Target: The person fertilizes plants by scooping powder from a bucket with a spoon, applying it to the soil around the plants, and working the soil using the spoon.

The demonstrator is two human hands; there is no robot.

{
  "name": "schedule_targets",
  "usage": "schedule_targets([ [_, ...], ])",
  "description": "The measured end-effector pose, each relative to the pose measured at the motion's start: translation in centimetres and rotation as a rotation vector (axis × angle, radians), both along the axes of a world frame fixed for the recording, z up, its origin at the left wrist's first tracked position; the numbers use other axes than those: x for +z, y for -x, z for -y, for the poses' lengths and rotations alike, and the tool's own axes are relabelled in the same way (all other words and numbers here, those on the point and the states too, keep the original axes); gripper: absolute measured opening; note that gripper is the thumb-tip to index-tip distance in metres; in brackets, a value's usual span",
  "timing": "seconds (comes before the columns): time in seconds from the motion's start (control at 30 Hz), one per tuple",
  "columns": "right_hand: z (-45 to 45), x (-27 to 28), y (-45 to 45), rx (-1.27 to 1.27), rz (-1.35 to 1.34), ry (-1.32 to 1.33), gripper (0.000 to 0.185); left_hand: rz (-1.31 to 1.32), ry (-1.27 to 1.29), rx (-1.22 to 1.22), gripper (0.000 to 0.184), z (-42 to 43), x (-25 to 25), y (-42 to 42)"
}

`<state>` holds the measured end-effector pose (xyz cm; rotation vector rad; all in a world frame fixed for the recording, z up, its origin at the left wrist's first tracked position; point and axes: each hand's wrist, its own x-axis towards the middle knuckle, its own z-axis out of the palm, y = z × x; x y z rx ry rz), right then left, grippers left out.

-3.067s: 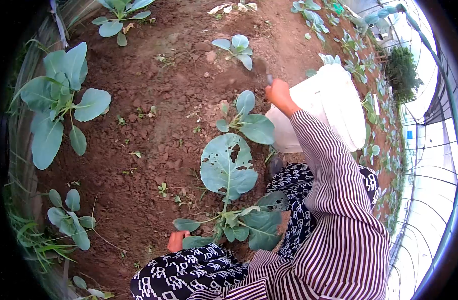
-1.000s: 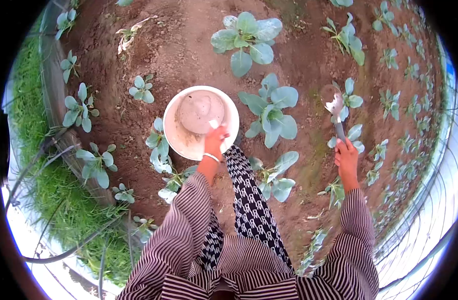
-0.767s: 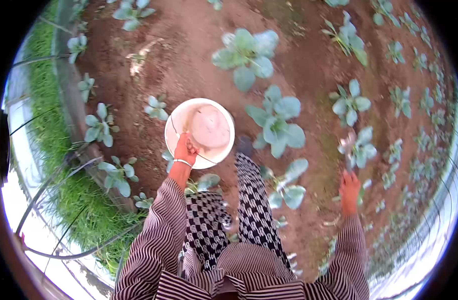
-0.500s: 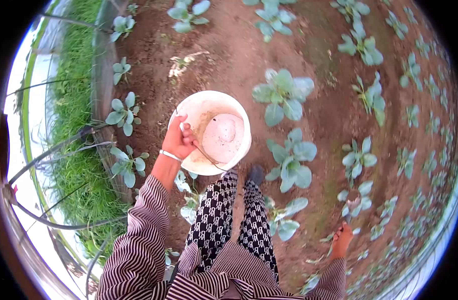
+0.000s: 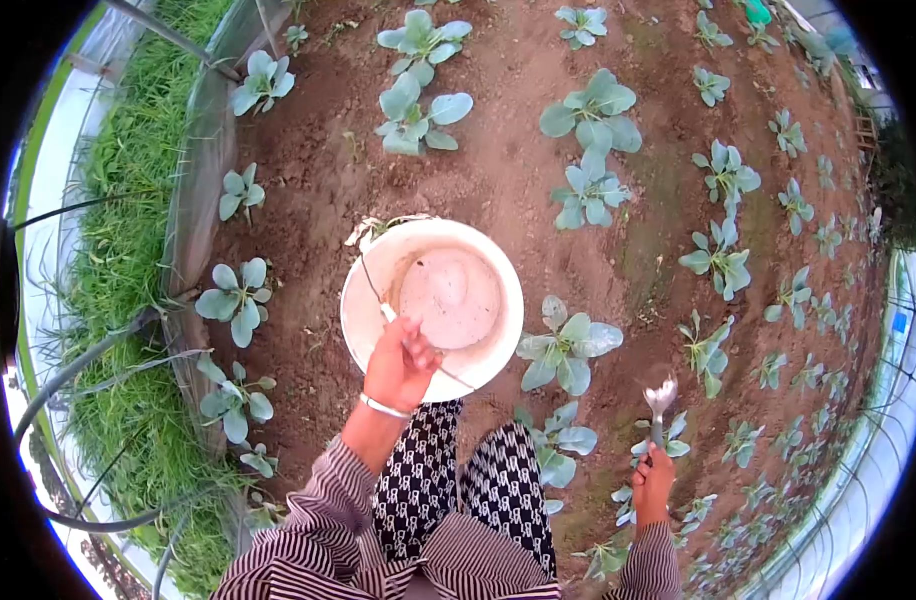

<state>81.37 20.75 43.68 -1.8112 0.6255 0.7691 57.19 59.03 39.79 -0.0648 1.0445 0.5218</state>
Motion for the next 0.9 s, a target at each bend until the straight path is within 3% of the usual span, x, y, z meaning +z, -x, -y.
schedule_targets([
  [0.37, -26.8, 3.8, -11.8, 0.264, 0.061, -0.234, 0.032, 0.205, -0.034, 0.148, 0.018, -18.4, 2.7, -15.4],
  [0.63, -44.6, -1.9, -25.7, 0.347, 0.011, -0.267, 0.029, 0.199, -0.001, 0.317, 0.016, -30.3, -0.5, -27.7],
  [0.9, -52.8, -2.4, -33.0, 0.491, 0.112, -0.173, 0.032, 0.262, -0.084, 0.474, 0.015, -37.3, -4.8, -38.9],
])
